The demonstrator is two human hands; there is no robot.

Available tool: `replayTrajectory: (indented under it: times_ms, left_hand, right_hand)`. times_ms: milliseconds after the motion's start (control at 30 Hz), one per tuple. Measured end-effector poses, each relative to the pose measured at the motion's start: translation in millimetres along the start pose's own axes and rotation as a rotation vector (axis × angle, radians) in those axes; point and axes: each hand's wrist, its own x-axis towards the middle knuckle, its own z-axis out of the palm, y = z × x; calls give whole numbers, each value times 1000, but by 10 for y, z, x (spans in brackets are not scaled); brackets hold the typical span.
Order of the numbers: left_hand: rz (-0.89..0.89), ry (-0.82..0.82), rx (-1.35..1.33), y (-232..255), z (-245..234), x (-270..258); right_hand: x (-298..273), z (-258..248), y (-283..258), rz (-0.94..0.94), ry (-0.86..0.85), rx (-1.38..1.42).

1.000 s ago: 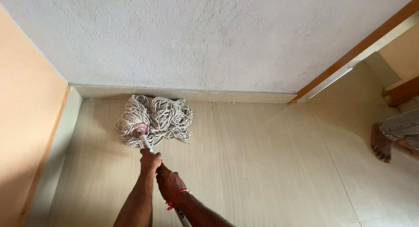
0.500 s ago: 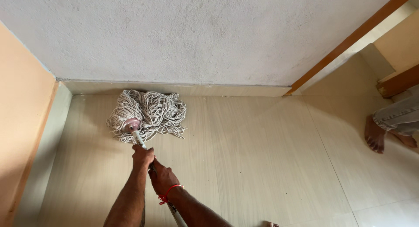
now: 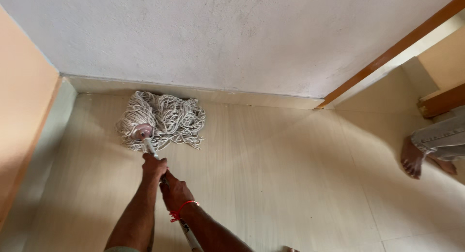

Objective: The person mops the floor by hand, moving the mop head back and forth across the surface and into the corners of the room.

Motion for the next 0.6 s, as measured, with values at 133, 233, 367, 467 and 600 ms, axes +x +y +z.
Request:
replayTrajectory:
  times_ms: [133, 233, 367, 467, 600]
  left_hand:
    - [-13, -24, -22, 17, -44, -14]
    - [-23, -38, -9, 97, -89, -127]
    - [-10, -43, -24, 181, -147, -245]
    - [8, -49, 7, 205, -188, -285]
    - [-14, -54, 10, 214, -181, -299]
  right_hand:
    - [22, 12, 45, 65, -17, 1]
    - [30, 22, 64, 82, -16, 71]
    - [40, 65, 121, -44, 42, 38]
    - [5, 31, 62, 23, 7, 48]
    - [-24, -24, -12, 57, -31, 48]
